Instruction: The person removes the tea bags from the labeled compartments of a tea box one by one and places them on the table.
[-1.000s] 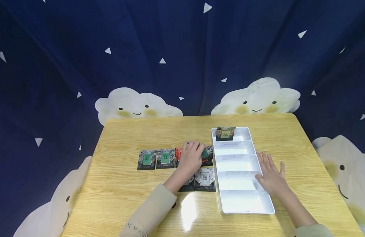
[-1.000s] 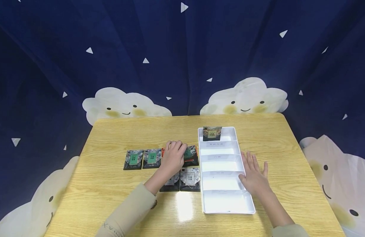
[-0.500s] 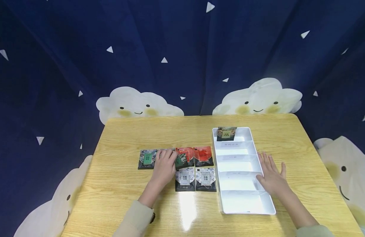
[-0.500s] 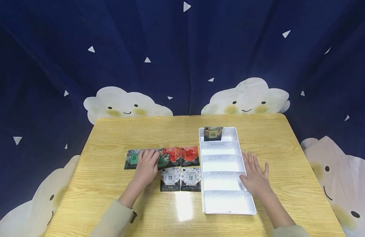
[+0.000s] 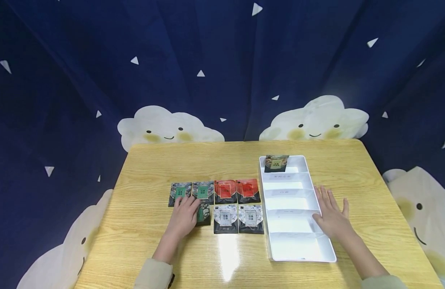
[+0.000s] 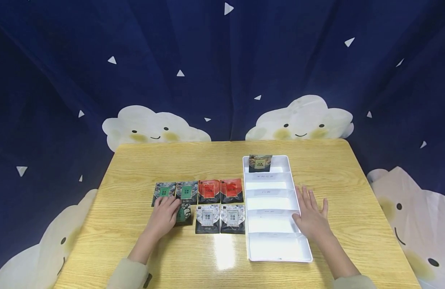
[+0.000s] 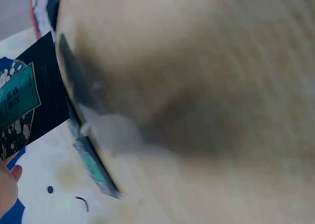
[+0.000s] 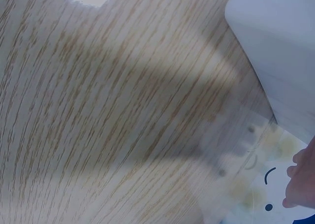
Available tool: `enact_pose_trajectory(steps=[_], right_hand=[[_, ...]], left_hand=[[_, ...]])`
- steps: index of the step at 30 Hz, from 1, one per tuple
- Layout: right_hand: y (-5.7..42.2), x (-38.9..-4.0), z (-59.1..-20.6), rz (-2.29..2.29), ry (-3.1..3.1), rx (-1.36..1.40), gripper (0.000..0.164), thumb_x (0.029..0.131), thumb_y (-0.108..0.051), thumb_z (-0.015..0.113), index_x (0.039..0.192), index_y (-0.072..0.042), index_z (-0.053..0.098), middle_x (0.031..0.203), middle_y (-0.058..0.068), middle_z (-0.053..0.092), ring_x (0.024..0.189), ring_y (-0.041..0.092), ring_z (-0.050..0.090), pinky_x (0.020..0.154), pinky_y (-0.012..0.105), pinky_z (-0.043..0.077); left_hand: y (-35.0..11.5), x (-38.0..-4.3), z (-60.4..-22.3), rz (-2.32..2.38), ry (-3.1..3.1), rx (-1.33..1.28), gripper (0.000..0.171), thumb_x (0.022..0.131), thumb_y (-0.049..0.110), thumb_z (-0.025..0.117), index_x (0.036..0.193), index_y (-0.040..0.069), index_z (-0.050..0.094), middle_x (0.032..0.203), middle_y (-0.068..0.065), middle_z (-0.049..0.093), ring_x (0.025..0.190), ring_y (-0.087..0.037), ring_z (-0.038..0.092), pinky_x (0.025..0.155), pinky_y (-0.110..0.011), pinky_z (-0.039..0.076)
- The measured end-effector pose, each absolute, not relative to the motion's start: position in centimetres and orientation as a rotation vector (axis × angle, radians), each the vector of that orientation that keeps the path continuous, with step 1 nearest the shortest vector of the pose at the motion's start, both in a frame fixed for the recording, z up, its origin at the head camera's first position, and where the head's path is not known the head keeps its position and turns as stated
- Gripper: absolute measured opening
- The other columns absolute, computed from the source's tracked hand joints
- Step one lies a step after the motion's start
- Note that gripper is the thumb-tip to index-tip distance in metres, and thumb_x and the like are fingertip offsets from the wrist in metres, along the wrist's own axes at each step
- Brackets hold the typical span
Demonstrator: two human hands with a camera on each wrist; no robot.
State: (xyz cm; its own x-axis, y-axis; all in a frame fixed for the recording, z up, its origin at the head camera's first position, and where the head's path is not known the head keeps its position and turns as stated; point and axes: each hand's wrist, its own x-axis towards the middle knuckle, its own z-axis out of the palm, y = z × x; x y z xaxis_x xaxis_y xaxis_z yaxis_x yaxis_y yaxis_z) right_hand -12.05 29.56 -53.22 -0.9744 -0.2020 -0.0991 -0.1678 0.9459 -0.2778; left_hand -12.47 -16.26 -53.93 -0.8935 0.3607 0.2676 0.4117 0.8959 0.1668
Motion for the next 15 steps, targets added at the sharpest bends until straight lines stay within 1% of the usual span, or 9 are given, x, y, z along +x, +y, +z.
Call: enact_pose_trajectory(steps=[6,10,15], right_hand=[[29.7,-12.0,-53.3,-0.402,2.978,-0.288,0.078,0.090,-0.025,0.042,0.146,-0.012,-0.010,0.150,0.020,-0.006,0.136,0.042,-0.001,0.095,0.060,-0.023],[29.6,-12.0,-53.3,-0.402,2.981,-0.291,0.078,0.090,-0.026,0.042,0.146,-0.012,-0.011,0.150,0.022,-0.002,0.136,0.042,-0.001,0.095,0.061,-0.022],[29.6,-12.0,-53.3,-0.400,2.981,-0.290,0.077,0.091,-0.026,0.042,0.146,-0.011,-0.009,0.149,0.023,0.001,0.136,0.042,0.001,0.095,0.060,-0.022]], left_hand=[[-16.6,-12.2,-55.5,-0.262,-2.906,-0.610,0.009,0.089,0.012,0.049,0.096,0.014,0.055,0.092,-0.003,0.054,0.090,-0.024,0.048,0.093,-0.046,0.031],[-16.4,-12.3,-56.7,-0.184,-2.947,-0.573,0.014,0.089,0.012,0.048,0.102,0.013,0.054,0.096,-0.004,0.052,0.094,-0.026,0.048,0.095,-0.047,0.031],[-16.0,-12.2,-58.0,-0.144,-2.976,-0.513,0.020,0.086,0.010,0.050,0.105,0.011,0.052,0.100,-0.008,0.049,0.099,-0.028,0.046,0.097,-0.050,0.030]])
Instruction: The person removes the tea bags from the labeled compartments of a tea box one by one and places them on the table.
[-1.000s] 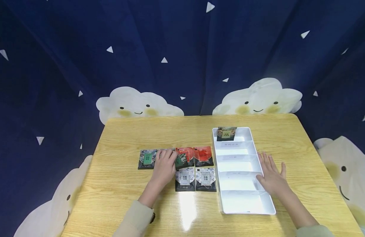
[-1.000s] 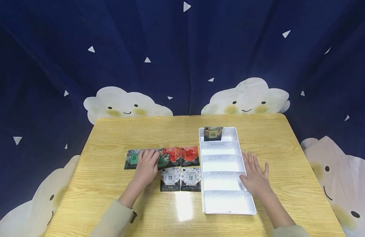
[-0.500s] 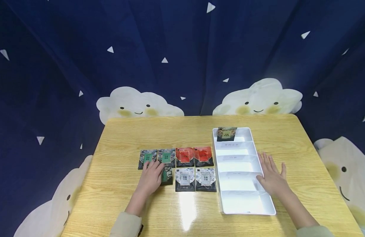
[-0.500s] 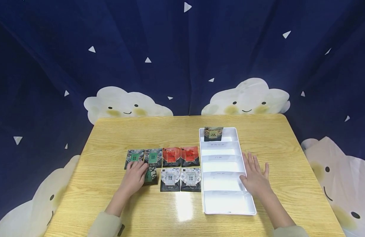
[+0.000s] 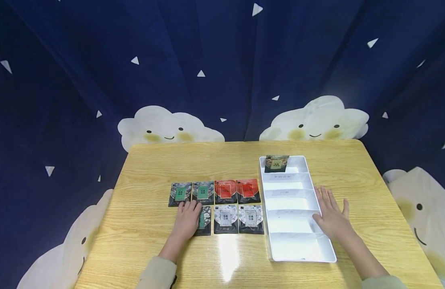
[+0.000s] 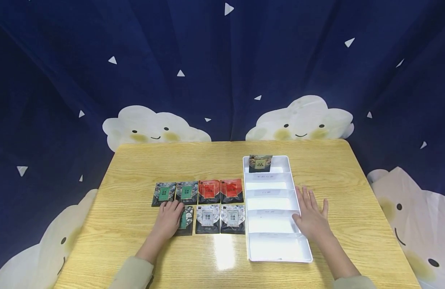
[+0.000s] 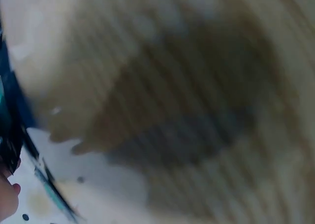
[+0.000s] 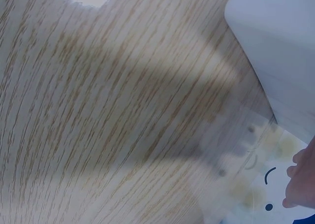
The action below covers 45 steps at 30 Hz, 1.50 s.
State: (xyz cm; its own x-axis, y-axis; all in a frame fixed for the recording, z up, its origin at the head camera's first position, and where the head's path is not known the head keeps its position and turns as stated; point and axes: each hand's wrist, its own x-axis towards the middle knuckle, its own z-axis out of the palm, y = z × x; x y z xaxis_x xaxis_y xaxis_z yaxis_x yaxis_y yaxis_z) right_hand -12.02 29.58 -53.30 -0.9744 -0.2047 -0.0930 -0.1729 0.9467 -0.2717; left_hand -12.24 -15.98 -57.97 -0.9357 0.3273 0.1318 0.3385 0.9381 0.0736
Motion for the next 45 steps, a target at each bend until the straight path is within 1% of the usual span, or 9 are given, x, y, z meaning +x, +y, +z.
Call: enact_pose_trajectory(steps=[6,11,13,17,25,31,36,39,45], right_hand=[[29.5,-12.0,-53.2,-0.412,2.975,-0.285,0.077,0.091,-0.026,0.042,0.146,-0.012,-0.010,0.150,0.023,0.000,0.136,0.042,-0.001,0.095,0.060,-0.023],[29.5,-12.0,-53.1,-0.410,2.980,-0.290,0.078,0.091,-0.026,0.041,0.145,-0.013,-0.013,0.150,0.022,-0.001,0.136,0.042,-0.001,0.095,0.060,-0.023],[29.6,-12.0,-53.1,-0.405,2.986,-0.292,0.078,0.091,-0.025,0.042,0.145,-0.013,-0.012,0.150,0.022,0.000,0.135,0.043,0.002,0.096,0.059,-0.023],[29.6,-12.0,-53.1,-0.416,2.979,-0.284,0.077,0.091,-0.026,0.042,0.146,-0.012,-0.010,0.150,0.023,0.001,0.136,0.042,-0.001,0.095,0.058,-0.024],[29.5,-12.0,-53.3,-0.426,2.983,-0.284,0.076,0.091,-0.026,0.042,0.146,-0.011,-0.009,0.150,0.022,0.000,0.136,0.040,-0.005,0.095,0.057,-0.026],[29.5,-12.0,-53.1,-0.438,2.981,-0.282,0.076,0.090,-0.025,0.042,0.146,-0.011,-0.007,0.150,0.022,0.000,0.136,0.041,-0.001,0.095,0.057,-0.025],[29.5,-12.0,-53.1,-0.436,2.983,-0.281,0.076,0.090,-0.025,0.042,0.146,-0.010,-0.007,0.150,0.022,-0.001,0.136,0.042,0.000,0.095,0.057,-0.025],[29.5,-11.9,-53.3,-0.433,2.999,-0.285,0.076,0.090,-0.025,0.043,0.146,-0.010,-0.005,0.149,0.023,0.002,0.136,0.042,0.000,0.096,0.057,-0.024],[29.6,-11.9,-53.5,-0.435,3.015,-0.296,0.076,0.089,-0.024,0.043,0.146,-0.009,-0.004,0.149,0.024,0.004,0.136,0.041,-0.002,0.096,0.057,-0.024]], left_hand=[[-15.6,-12.3,-59.2,-0.107,-2.936,-0.482,0.020,0.083,0.007,0.048,0.102,0.011,0.049,0.096,-0.008,0.045,0.094,-0.028,0.044,0.093,-0.050,0.031],[-15.4,-12.4,-59.5,-0.102,-2.904,-0.492,0.016,0.087,0.009,0.041,0.102,0.010,0.047,0.096,-0.008,0.043,0.092,-0.028,0.042,0.090,-0.049,0.031],[-15.3,-12.5,-59.5,-0.089,-2.905,-0.496,0.017,0.089,0.008,0.038,0.103,0.010,0.047,0.096,-0.008,0.042,0.092,-0.027,0.041,0.090,-0.048,0.031],[-15.3,-12.5,-59.7,-0.017,-2.931,-0.486,0.019,0.091,0.008,0.035,0.106,0.012,0.046,0.099,-0.007,0.042,0.094,-0.026,0.041,0.092,-0.046,0.031],[-15.1,-12.5,-60.0,0.024,-2.932,-0.462,0.020,0.091,0.008,0.037,0.108,0.013,0.047,0.100,-0.007,0.042,0.095,-0.026,0.040,0.091,-0.046,0.031],[-15.1,-12.5,-60.2,0.029,-2.916,-0.441,0.023,0.092,0.008,0.037,0.111,0.014,0.046,0.104,-0.007,0.042,0.097,-0.027,0.042,0.092,-0.046,0.031],[-15.1,-12.5,-60.1,0.004,-2.893,-0.423,0.024,0.094,0.018,0.039,0.117,0.014,0.047,0.109,-0.008,0.043,0.101,-0.027,0.043,0.091,-0.045,0.032],[-15.2,-12.5,-60.2,-0.020,-2.867,-0.418,0.025,0.094,0.022,0.041,0.117,0.014,0.047,0.109,-0.008,0.044,0.100,-0.027,0.044,0.089,-0.044,0.033],[-15.3,-12.7,-60.4,-0.081,-2.784,-0.411,0.024,0.092,0.023,0.048,0.114,0.013,0.049,0.103,-0.008,0.046,0.093,-0.026,0.045,0.083,-0.043,0.034]])
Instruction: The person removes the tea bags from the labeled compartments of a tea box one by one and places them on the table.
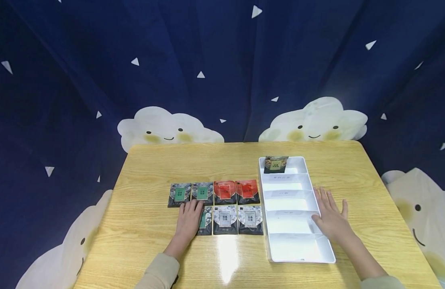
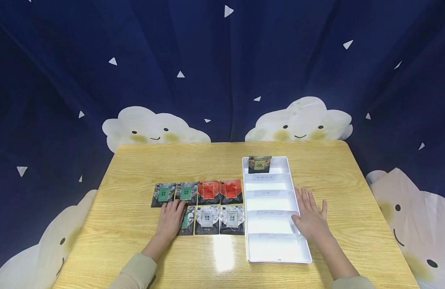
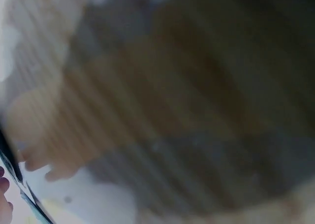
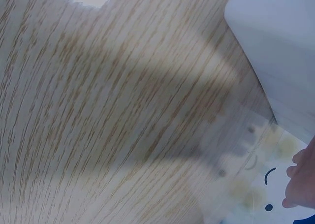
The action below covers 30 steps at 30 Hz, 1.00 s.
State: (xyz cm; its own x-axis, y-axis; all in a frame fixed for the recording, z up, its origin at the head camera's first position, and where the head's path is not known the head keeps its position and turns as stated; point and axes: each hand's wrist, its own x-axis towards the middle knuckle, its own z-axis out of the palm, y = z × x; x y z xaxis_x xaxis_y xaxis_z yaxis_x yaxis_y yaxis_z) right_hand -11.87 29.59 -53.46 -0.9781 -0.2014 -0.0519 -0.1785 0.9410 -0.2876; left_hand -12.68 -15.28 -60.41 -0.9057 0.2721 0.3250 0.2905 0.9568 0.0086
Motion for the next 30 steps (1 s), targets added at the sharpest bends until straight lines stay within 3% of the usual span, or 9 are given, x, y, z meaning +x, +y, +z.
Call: enact_pose_trajectory(steps=[10,30], right_hand=[[29.6,-12.0,-53.6,-0.420,2.992,-0.274,0.076,0.090,-0.025,0.043,0.146,-0.011,-0.006,0.150,0.022,0.002,0.136,0.042,0.001,0.097,0.060,-0.021],[29.5,-11.9,-53.3,-0.423,2.997,-0.282,0.077,0.089,-0.024,0.044,0.146,-0.011,-0.006,0.150,0.022,0.001,0.136,0.042,0.001,0.096,0.057,-0.025]], left_hand=[[-12.7,-15.0,-57.2,-0.200,-2.709,-0.403,0.027,0.089,0.022,0.056,0.114,0.012,0.051,0.101,-0.007,0.050,0.094,-0.026,0.047,0.088,-0.045,0.035],[-0.8,-22.6,-51.4,-0.090,-2.813,-0.668,0.037,0.096,0.033,0.042,0.130,0.019,0.042,0.120,0.001,0.046,0.107,-0.017,0.043,0.092,-0.036,0.033]])
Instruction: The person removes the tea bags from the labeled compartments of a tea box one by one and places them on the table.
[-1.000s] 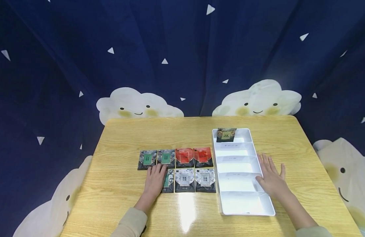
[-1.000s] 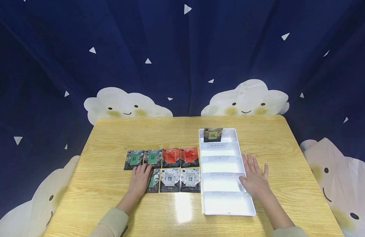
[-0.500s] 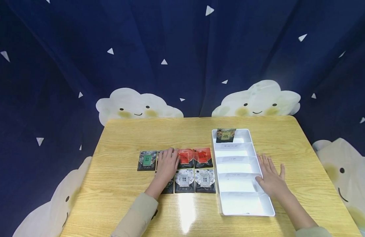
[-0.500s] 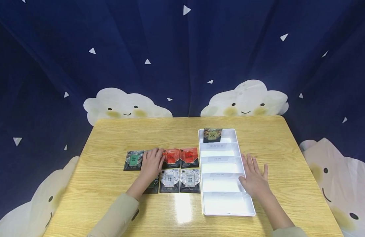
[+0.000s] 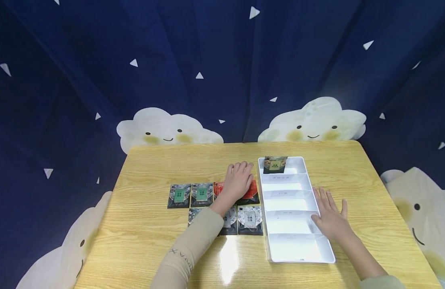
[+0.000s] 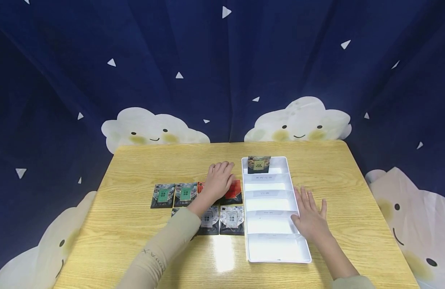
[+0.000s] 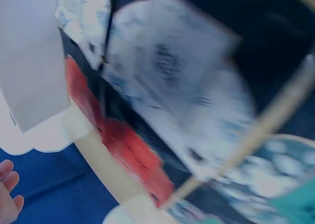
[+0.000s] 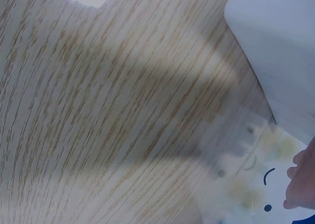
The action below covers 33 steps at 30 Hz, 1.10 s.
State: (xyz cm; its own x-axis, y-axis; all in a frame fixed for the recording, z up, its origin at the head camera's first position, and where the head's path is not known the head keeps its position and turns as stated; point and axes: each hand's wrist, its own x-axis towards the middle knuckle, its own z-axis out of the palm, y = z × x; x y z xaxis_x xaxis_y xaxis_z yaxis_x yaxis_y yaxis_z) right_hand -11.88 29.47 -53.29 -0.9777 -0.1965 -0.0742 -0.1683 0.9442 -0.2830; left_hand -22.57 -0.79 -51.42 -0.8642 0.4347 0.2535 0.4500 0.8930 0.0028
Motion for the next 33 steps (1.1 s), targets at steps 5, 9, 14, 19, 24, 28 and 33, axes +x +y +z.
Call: enact_pose_trajectory(steps=[5,9,14,19,24,28,33], right_hand=[[29.6,-11.9,-53.6,-0.414,2.997,-0.284,0.077,0.089,-0.025,0.044,0.146,-0.010,-0.006,0.150,0.022,0.000,0.136,0.041,-0.001,0.096,0.057,-0.025],[29.7,-11.9,-53.6,-0.415,2.992,-0.284,0.078,0.090,-0.025,0.044,0.146,-0.013,-0.010,0.150,0.021,-0.001,0.136,0.041,0.000,0.095,0.056,-0.026],[29.6,-11.9,-53.1,-0.418,2.985,-0.288,0.078,0.090,-0.024,0.043,0.146,-0.013,-0.011,0.150,0.021,-0.002,0.135,0.043,0.001,0.095,0.057,-0.025],[29.4,-11.9,-52.9,-0.423,2.976,-0.285,0.079,0.091,-0.024,0.043,0.145,-0.013,-0.012,0.150,0.021,-0.004,0.135,0.043,0.001,0.095,0.057,-0.025],[29.4,-12.0,-52.9,-0.428,2.976,-0.276,0.079,0.090,-0.025,0.043,0.145,-0.015,-0.014,0.150,0.021,-0.002,0.135,0.043,0.000,0.095,0.057,-0.026],[29.5,-12.0,-53.0,-0.425,2.974,-0.275,0.079,0.091,-0.025,0.043,0.145,-0.015,-0.014,0.150,0.021,-0.002,0.135,0.043,0.001,0.095,0.056,-0.026],[29.5,-12.0,-53.1,-0.420,2.978,-0.278,0.080,0.090,-0.025,0.044,0.145,-0.015,-0.014,0.150,0.021,-0.002,0.135,0.043,0.002,0.096,0.057,-0.025]], left_hand=[[2.0,-24.1,-51.1,-0.044,-2.870,-0.695,0.041,0.097,0.036,0.039,0.135,0.021,0.036,0.125,0.003,0.042,0.112,-0.016,0.040,0.094,-0.036,0.031],[3.7,-25.1,-50.9,-0.014,-2.933,-0.687,0.043,0.097,0.039,0.035,0.137,0.023,0.032,0.130,0.005,0.039,0.117,-0.014,0.037,0.096,-0.036,0.029],[5.3,-26.0,-50.6,-0.002,-3.012,-0.685,0.046,0.097,0.038,0.036,0.140,0.024,0.028,0.137,0.006,0.035,0.124,-0.014,0.033,0.100,-0.036,0.027],[6.2,-26.6,-50.5,-0.019,-3.088,-0.726,0.049,0.097,0.038,0.036,0.143,0.026,0.024,0.144,0.007,0.030,0.130,-0.013,0.027,0.105,-0.038,0.021],[6.7,-26.9,-50.3,-0.042,-3.150,-0.735,0.049,0.098,0.037,0.034,0.145,0.028,0.021,0.146,0.009,0.026,0.133,-0.011,0.023,0.107,-0.038,0.016],[7.0,-27.0,-50.1,0.008,-3.197,-0.744,0.051,0.098,0.038,0.031,0.146,0.030,0.014,0.148,0.011,0.021,0.134,-0.010,0.020,0.109,-0.038,0.014],[7.1,-26.6,-50.1,0.109,-3.174,-0.758,0.052,0.098,0.038,0.031,0.146,0.029,0.014,0.145,0.011,0.024,0.132,-0.010,0.022,0.108,-0.037,0.014]])
